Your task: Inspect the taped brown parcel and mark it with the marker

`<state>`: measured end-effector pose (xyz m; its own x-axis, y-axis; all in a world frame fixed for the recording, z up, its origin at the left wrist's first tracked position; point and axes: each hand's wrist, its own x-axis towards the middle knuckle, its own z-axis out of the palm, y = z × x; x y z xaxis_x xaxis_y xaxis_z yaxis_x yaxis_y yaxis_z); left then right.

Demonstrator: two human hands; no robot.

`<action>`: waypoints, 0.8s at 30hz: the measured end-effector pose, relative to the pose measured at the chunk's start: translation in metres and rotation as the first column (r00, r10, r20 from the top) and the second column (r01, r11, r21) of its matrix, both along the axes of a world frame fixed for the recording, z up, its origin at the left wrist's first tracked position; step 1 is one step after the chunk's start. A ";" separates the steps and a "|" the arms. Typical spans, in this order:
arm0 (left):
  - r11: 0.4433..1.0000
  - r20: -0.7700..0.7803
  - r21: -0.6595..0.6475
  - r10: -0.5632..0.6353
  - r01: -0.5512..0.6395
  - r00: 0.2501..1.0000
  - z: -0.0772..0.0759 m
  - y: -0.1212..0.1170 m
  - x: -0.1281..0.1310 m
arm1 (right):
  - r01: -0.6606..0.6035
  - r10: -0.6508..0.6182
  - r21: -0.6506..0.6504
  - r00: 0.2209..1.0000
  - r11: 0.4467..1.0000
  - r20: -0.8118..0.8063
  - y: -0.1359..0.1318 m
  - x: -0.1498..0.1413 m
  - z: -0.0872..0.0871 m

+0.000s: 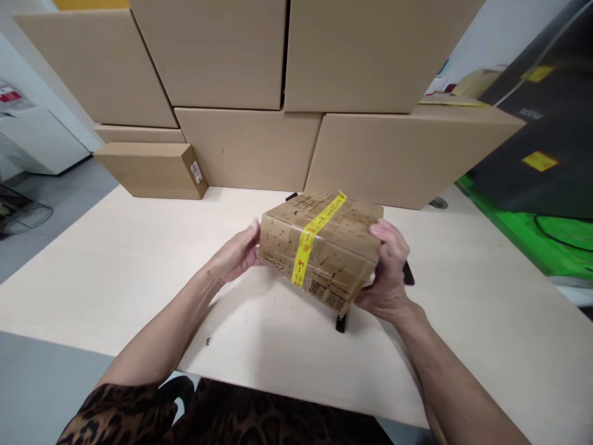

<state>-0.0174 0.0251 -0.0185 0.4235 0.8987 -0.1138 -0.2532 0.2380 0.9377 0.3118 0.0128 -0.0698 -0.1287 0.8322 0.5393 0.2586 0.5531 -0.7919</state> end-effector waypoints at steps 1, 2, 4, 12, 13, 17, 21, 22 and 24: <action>0.998 0.041 -0.053 -0.034 0.037 0.999 0.000 0.001 -0.001 | 0.012 -0.021 0.128 0.997 0.992 0.072 0.001 -0.001 0.000; 0.993 0.076 -0.088 -0.068 0.074 0.995 0.000 0.001 -0.003 | 0.011 -0.048 0.242 0.988 0.970 0.145 0.001 -0.003 -0.001; 0.984 0.114 -0.139 -0.100 0.116 0.988 0.000 0.002 -0.005 | -0.011 -0.081 0.341 0.964 0.940 0.254 0.001 -0.005 -0.005; 0.986 0.175 -0.136 0.121 -0.098 0.977 0.006 0.001 0.001 | 0.020 -0.114 0.413 0.972 0.911 0.206 -0.003 -0.012 -0.001; 0.984 0.164 -0.116 0.154 -0.136 0.974 0.007 0.000 0.002 | 0.060 -0.126 0.333 0.975 0.941 0.181 -0.005 -0.015 0.004; 0.972 0.039 0.058 0.225 -0.227 0.974 0.006 -0.001 0.007 | 0.052 -0.071 -0.134 0.987 0.990 -0.142 -0.010 -0.026 0.024; 0.968 -0.037 0.160 0.204 -0.196 0.978 -0.003 -0.004 0.010 | -0.190 -0.029 -0.432 0.892 0.882 -0.452 -0.011 -0.031 0.036; 0.967 -0.039 0.181 0.188 -0.178 0.981 -0.005 -0.005 0.011 | -0.219 -0.034 -0.462 0.876 0.859 -0.480 -0.011 -0.031 0.038; 0.964 -0.030 0.229 0.143 -0.133 0.989 -0.008 -0.006 0.011 | -0.239 -0.071 -0.514 0.856 0.824 -0.512 -0.010 -0.029 0.038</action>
<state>-0.0063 0.0191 -0.0267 0.2927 0.9526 0.0828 -0.2242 -0.0158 0.9744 0.2829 0.0027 -0.0317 -0.0623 0.9980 0.0095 -0.2741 -0.0080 -0.9617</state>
